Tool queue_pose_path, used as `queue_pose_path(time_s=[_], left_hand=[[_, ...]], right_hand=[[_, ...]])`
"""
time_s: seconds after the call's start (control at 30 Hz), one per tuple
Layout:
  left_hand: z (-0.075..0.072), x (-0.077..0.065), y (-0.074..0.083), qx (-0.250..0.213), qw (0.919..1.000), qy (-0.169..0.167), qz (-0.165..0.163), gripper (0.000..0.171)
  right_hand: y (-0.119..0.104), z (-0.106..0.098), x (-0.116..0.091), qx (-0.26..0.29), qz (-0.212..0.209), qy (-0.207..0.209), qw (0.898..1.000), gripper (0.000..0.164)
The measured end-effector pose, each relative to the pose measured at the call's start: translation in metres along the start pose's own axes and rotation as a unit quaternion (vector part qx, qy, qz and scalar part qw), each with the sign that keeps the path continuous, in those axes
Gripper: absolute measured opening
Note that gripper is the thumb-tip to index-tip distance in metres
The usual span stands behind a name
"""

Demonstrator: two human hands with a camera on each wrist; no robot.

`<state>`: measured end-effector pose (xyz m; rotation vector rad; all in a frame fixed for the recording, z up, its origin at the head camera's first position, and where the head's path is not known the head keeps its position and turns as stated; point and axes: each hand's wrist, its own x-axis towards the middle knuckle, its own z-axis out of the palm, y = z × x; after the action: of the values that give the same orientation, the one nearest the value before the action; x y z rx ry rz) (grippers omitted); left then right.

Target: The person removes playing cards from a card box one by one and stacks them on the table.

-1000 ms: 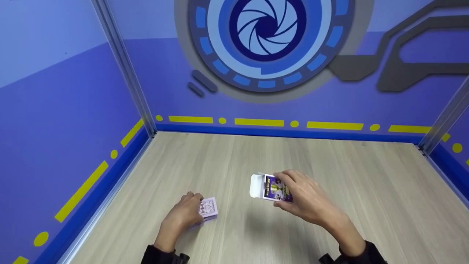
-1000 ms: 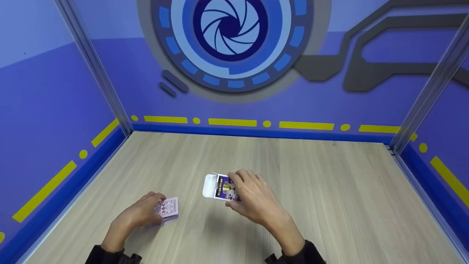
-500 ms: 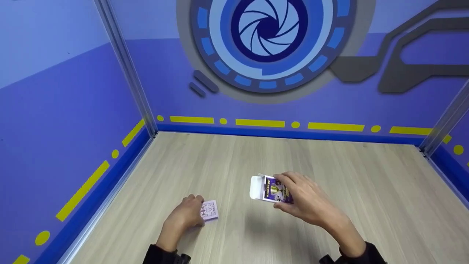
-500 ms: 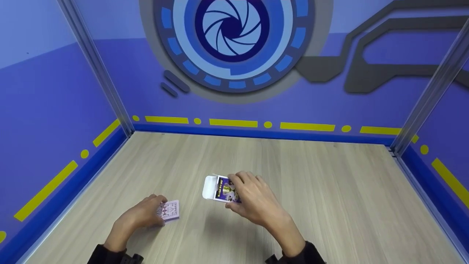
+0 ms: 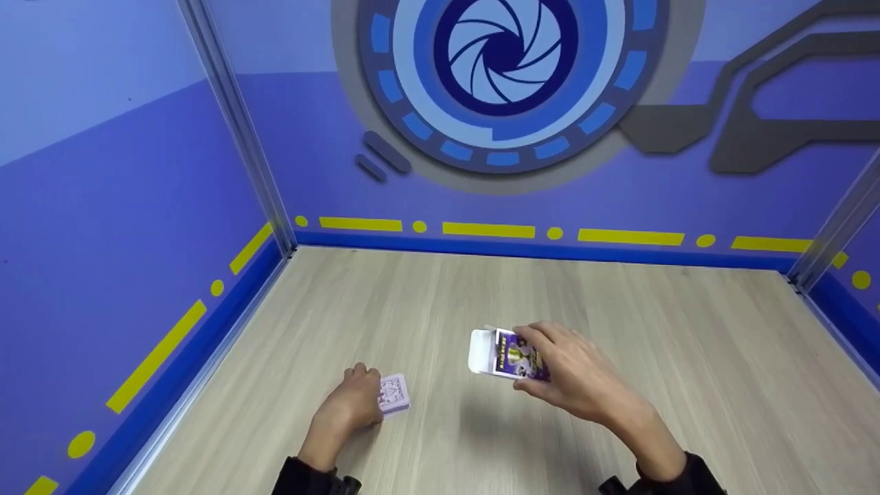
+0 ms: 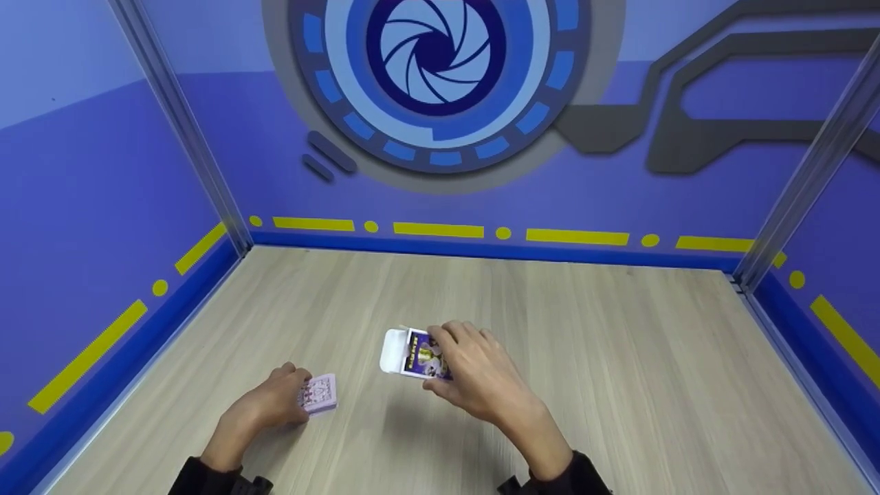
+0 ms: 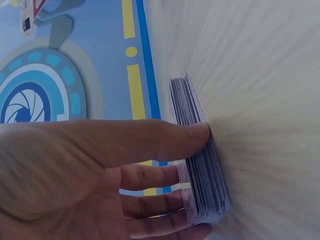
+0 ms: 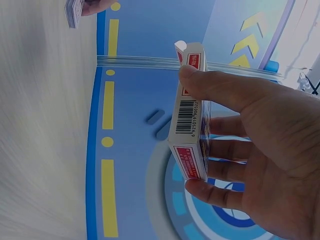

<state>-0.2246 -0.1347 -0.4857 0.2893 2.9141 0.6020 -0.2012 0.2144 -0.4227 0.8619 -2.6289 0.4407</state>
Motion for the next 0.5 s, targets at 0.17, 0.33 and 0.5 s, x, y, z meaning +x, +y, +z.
queue_pose_path(time_s=[0.17, 0.33, 0.5], left_hand=[[0.0014, 0.0003, -0.0001, 0.013, 0.9999, 0.008, 0.007, 0.04], [0.0, -0.0001, 0.0, 0.011, 0.9999, 0.006, 0.004, 0.046], [-0.0045, 0.0001, 0.0012, 0.0, 0.9997, -0.018, -0.014, 0.074]], right_hand=[[0.0005, 0.0007, 0.0004, 0.0, -0.007, 0.006, 1.0, 0.07], [0.0013, 0.0015, -0.0004, -0.002, -0.01, 0.013, 1.0, 0.07], [0.0017, 0.0016, -0.0003, -0.001, -0.008, 0.013, 1.0, 0.07]])
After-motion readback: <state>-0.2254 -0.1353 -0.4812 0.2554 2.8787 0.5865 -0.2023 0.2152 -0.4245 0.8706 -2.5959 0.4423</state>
